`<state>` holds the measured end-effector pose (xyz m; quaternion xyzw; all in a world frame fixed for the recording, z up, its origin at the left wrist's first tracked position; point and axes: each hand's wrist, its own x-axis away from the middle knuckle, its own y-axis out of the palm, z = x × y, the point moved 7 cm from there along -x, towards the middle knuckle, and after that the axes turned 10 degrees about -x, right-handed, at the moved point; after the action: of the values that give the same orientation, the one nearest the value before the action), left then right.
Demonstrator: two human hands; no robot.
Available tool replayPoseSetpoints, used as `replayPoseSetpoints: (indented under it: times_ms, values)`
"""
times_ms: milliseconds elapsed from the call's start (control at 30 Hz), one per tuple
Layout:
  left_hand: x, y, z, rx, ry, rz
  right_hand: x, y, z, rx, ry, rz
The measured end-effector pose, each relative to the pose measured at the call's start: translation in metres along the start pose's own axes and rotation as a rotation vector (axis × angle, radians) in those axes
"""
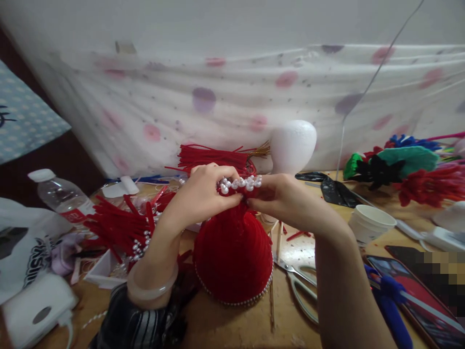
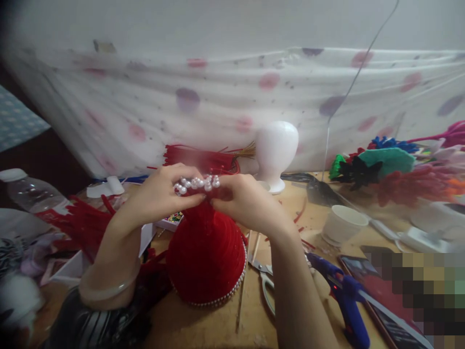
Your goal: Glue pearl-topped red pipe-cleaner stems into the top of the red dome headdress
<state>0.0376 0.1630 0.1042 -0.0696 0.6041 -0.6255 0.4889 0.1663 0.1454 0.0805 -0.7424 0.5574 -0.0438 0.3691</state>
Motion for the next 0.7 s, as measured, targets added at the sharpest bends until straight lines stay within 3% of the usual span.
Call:
replayPoseSetpoints:
  times_ms: [433,700]
  values:
    - [-0.0010,-0.0027,-0.0070,0.073,0.018,0.038,0.0005,-0.0017,0.0018,0.052,0.011,-0.020]
    - [-0.0006,-0.0018,-0.0016,0.038,0.079,0.147,-0.0029,0.0015,0.0058,-0.033,0.006,-0.031]
